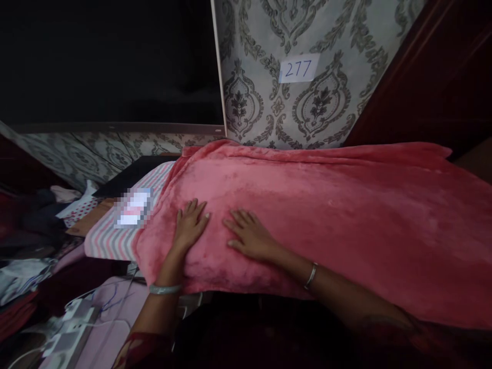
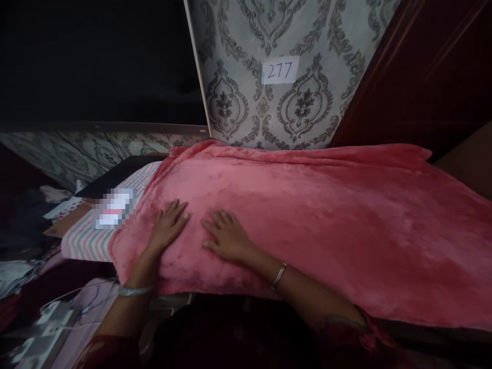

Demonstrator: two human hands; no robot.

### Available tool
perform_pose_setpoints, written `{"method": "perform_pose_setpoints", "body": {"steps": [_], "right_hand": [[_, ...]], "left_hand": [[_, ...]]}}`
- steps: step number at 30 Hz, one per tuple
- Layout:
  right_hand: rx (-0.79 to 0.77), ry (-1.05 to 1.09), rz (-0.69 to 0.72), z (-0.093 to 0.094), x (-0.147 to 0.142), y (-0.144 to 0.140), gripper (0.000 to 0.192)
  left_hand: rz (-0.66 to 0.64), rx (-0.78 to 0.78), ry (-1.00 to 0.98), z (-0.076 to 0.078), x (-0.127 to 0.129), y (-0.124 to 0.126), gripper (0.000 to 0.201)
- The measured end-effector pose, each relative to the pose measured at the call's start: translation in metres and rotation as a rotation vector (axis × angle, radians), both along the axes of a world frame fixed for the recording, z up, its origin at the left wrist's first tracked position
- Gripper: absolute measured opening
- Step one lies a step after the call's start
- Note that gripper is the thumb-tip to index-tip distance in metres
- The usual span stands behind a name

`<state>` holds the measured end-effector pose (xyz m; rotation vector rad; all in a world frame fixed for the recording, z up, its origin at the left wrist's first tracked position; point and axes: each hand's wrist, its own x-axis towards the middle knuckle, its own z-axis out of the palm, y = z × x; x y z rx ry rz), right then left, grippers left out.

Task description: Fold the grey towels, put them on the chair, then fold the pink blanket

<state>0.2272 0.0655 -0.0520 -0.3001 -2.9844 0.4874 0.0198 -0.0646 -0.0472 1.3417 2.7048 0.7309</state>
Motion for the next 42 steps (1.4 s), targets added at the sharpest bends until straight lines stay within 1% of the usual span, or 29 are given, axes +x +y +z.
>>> {"method": "perform_pose_setpoints", "body": {"steps": [3,5,7,8,9,10,12,15,16,17,19,21,23,25,28,30,32,34,36,37,38,39,40,42], "right_hand": [[-0.065,0.036,0.192,0.003,-0.003,-0.054,0.072],[-0.099,0.047,0.374,0.004,0.004,-0.082,0.067],[-0.126,0.063,0.554,0.007,0.013,-0.092,0.062],[-0.132,0.086,0.588,0.010,0.015,-0.089,0.061],[-0.127,0.119,0.576,0.012,0.017,-0.080,0.060],[-0.112,0.155,0.514,0.015,0.017,-0.065,0.060],[-0.054,0.198,0.301,0.017,0.014,-0.019,0.059],[0.036,0.160,-0.127,0.013,0.013,0.065,0.060],[0.060,0.129,-0.268,0.009,0.014,0.090,0.061],[0.081,0.095,-0.380,0.005,0.015,0.111,0.062],[0.119,0.030,-0.534,-0.002,0.016,0.138,0.062],[0.160,-0.016,-0.574,-0.007,0.011,0.144,0.060],[0.190,-0.033,-0.508,-0.008,-0.005,0.132,0.059],[0.197,-0.028,-0.375,-0.005,-0.027,0.106,0.062],[0.164,-0.015,-0.103,0.001,-0.059,0.050,0.067],[0.114,0.000,0.123,0.001,-0.067,0.007,0.069],[0.059,0.032,0.338,-0.002,-0.061,-0.036,0.070],[-0.006,0.065,0.519,-0.007,-0.042,-0.070,0.070],[-0.092,0.084,0.702,-0.009,-0.018,-0.089,0.067],[-0.135,0.101,0.766,-0.009,-0.006,-0.090,0.064],[-0.168,0.136,0.787,-0.007,0.005,-0.084,0.060],[-0.184,0.177,0.750,-0.003,0.015,-0.072,0.058],[-0.182,0.220,0.646,0.001,0.024,-0.053,0.056],[-0.129,0.274,0.301,0.010,0.044,0.002,0.057]], "left_hand": [[-0.002,0.230,-0.172,-0.004,-0.007,-0.007,0.048],[0.012,0.383,-0.275,-0.005,-0.008,-0.012,0.049],[0.049,0.504,-0.341,-0.004,-0.007,-0.015,0.050],[0.075,0.558,-0.356,-0.003,-0.005,-0.016,0.050],[0.103,0.605,-0.364,-0.002,-0.004,-0.017,0.049],[0.128,0.644,-0.367,-0.001,-0.002,-0.017,0.048],[0.157,0.680,-0.375,0.001,-0.001,-0.018,0.046],[0.156,0.656,-0.396,0.001,-0.001,-0.019,0.045],[0.156,0.649,-0.401,0.000,-0.001,-0.019,0.046],[0.157,0.641,-0.404,-0.001,-0.003,-0.020,0.046],[0.160,0.620,-0.389,-0.004,-0.006,-0.021,0.047],[0.149,0.583,-0.357,-0.007,-0.009,-0.022,0.048],[0.136,0.551,-0.338,-0.008,-0.012,-0.022,0.048],[0.140,0.544,-0.340,-0.008,-0.013,-0.023,0.047],[0.151,0.573,-0.352,-0.007,-0.011,-0.023,0.046],[0.134,0.610,-0.351,-0.005,-0.008,-0.024,0.046],[0.112,0.640,-0.340,-0.003,-0.005,-0.025,0.046],[0.097,0.644,-0.330,0.000,-0.004,-0.026,0.046],[0.101,0.626,-0.323,0.001,-0.003,-0.027,0.046],[0.103,0.616,-0.321,0.002,-0.003,-0.027,0.046],[0.108,0.612,-0.323,0.003,-0.004,-0.027,0.046],[0.117,0.613,-0.328,0.004,-0.004,-0.026,0.047],[0.122,0.614,-0.338,0.004,-0.005,-0.026,0.047],[0.128,0.616,-0.365,0.006,-0.006,-0.025,0.049]]}}
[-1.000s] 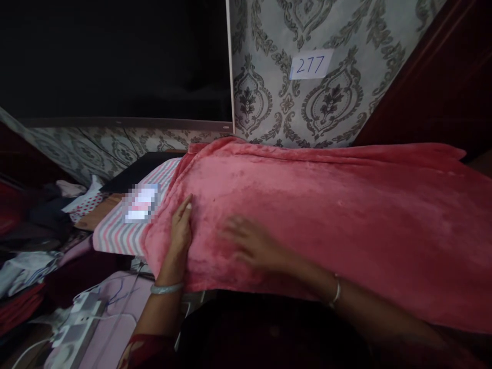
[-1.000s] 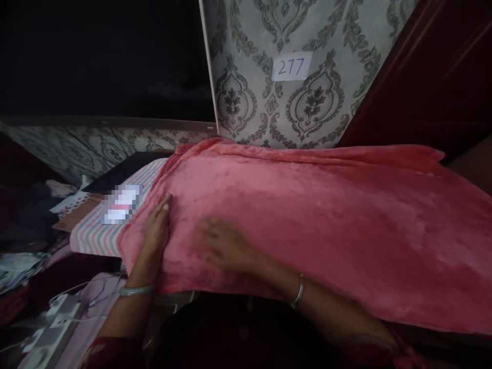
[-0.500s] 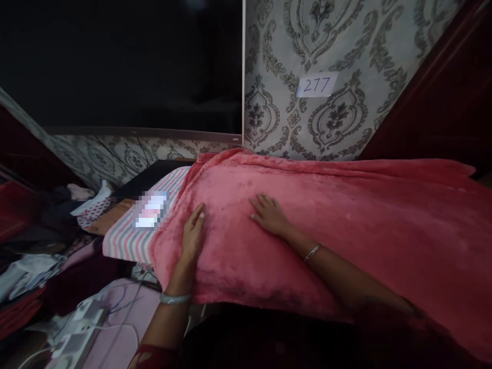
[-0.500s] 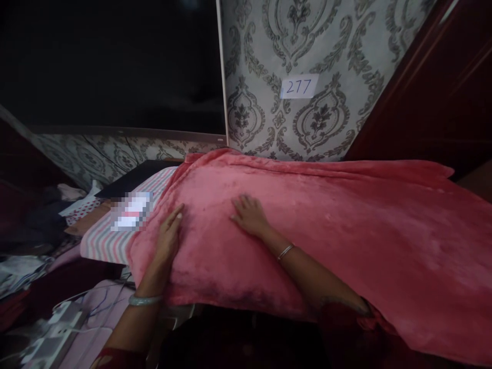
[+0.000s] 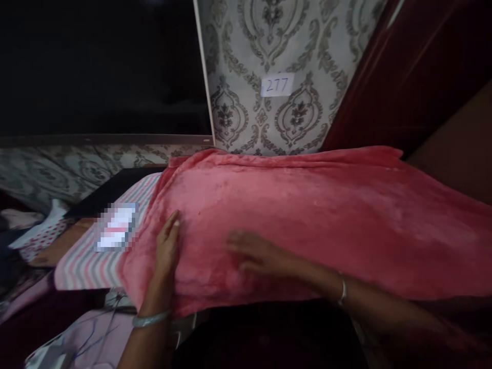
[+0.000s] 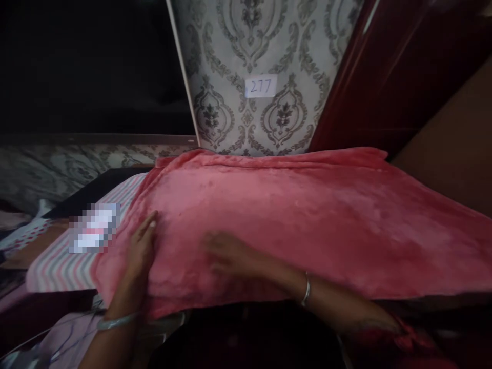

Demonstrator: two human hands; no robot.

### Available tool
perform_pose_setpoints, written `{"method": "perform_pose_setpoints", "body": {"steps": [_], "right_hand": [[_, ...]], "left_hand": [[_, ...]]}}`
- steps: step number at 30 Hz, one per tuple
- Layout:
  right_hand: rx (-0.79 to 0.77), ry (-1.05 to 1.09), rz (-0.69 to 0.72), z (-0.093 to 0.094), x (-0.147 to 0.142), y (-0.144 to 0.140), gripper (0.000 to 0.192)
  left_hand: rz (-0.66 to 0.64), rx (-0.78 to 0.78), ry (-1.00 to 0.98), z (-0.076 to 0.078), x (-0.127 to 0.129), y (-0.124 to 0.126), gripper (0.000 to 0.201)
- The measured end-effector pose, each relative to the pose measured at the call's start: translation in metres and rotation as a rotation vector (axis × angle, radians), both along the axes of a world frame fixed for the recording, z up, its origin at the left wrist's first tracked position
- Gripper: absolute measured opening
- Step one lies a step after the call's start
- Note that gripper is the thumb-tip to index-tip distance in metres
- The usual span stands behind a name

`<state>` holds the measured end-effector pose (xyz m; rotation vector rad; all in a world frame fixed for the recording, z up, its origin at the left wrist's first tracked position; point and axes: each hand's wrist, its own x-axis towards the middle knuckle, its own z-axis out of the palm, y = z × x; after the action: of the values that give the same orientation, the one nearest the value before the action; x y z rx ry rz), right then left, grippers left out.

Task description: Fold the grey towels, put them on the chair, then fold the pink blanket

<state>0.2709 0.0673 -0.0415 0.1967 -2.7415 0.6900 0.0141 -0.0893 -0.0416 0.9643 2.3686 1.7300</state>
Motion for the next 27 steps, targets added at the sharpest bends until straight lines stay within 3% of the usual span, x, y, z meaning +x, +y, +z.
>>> {"method": "perform_pose_setpoints", "body": {"steps": [2,4,6,8,10,12,17,19,21,23,24,27], "right_hand": [[0.028,-0.014,-0.401,0.006,0.025,0.066,0.060],[0.077,-0.046,-0.693,0.006,0.055,0.127,0.060],[0.108,-0.144,-0.904,0.001,0.085,0.171,0.061],[0.139,-0.271,-1.002,-0.007,0.105,0.190,0.062],[0.172,-0.355,-0.984,-0.014,0.112,0.185,0.063],[0.198,-0.353,-0.853,-0.016,0.107,0.159,0.065],[0.163,-0.238,-0.248,-0.009,0.088,0.034,0.071],[0.130,-0.167,-0.076,-0.007,0.088,-0.015,0.069],[0.127,-0.094,0.079,-0.007,0.088,-0.045,0.064],[0.128,-0.020,0.092,-0.005,0.088,-0.045,0.056],[0.126,0.013,0.026,-0.003,0.088,-0.034,0.052],[0.109,0.049,-0.391,0.007,0.100,0.040,0.049]], "left_hand": [[-0.005,-0.011,-0.019,0.002,-0.001,0.001,0.049],[-0.009,-0.023,-0.018,0.004,0.000,0.003,0.049],[-0.008,-0.035,-0.013,0.006,0.001,0.004,0.049],[-0.005,-0.044,-0.009,0.009,0.003,0.004,0.050],[-0.005,-0.060,-0.004,0.011,0.005,0.005,0.051],[-0.006,-0.073,0.009,0.013,0.006,0.005,0.052],[0.003,-0.153,0.027,0.014,0.006,0.006,0.055],[0.002,-0.187,0.040,0.014,0.005,0.007,0.055],[-0.017,-0.223,0.067,0.012,0.002,0.009,0.054],[-0.048,-0.265,0.117,0.008,-0.003,0.012,0.056],[-0.061,-0.284,0.151,0.005,-0.007,0.014,0.059],[-0.092,-0.326,0.297,-0.011,-0.025,0.022,0.069]]}}
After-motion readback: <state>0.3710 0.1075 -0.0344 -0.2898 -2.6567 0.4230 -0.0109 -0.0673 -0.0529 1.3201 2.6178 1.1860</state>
